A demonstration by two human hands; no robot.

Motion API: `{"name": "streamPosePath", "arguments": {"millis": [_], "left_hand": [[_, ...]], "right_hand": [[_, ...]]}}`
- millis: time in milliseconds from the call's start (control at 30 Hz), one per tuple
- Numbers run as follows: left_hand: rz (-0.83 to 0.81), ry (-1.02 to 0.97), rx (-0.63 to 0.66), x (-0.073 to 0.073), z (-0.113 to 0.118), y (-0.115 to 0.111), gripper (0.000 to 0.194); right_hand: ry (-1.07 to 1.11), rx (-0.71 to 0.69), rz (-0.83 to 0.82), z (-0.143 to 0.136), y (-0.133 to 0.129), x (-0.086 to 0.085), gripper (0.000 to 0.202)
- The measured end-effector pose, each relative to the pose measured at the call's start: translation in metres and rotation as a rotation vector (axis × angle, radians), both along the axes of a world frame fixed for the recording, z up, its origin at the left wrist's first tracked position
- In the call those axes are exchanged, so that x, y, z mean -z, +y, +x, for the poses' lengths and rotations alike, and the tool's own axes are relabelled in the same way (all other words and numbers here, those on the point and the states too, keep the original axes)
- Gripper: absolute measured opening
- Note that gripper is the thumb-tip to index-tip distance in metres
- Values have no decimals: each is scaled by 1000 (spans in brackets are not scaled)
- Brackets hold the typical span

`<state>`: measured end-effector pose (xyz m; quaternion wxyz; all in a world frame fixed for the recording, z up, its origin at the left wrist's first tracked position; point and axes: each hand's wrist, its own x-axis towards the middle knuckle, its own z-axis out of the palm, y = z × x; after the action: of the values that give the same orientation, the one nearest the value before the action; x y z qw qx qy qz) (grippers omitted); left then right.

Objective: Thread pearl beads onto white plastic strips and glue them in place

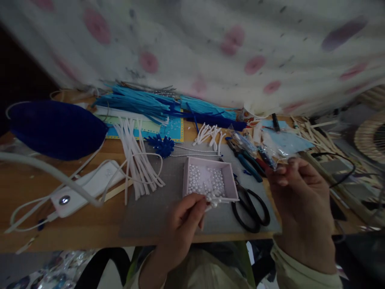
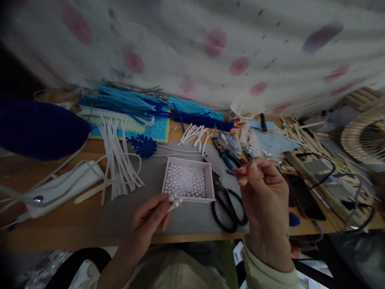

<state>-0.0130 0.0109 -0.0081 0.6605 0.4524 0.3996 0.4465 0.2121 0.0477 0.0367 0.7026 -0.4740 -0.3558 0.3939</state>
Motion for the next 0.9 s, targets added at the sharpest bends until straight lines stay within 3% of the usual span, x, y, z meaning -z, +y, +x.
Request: {"name": "streamPosePath", "arguments": {"millis": [200,333,467,700,900], "left_hand": [[-94,-12,-195,9,0,2,41],[-134,-55,-256,8,6,-4,49],[-133,-64,-249,5,16,-12,49],[-65,-41,-173,0,27,-20,47],[-38,-1,-125,-4,33,-26,47]], "right_hand": [[70,-7,-103,7,1,25,37],[121,29,-138,8,0,35,46],[109,42,-130,9,-6,37,43],[-18,3,-97,16,-15,49,57],[-69,94,-47,22,-11,61,62]]}}
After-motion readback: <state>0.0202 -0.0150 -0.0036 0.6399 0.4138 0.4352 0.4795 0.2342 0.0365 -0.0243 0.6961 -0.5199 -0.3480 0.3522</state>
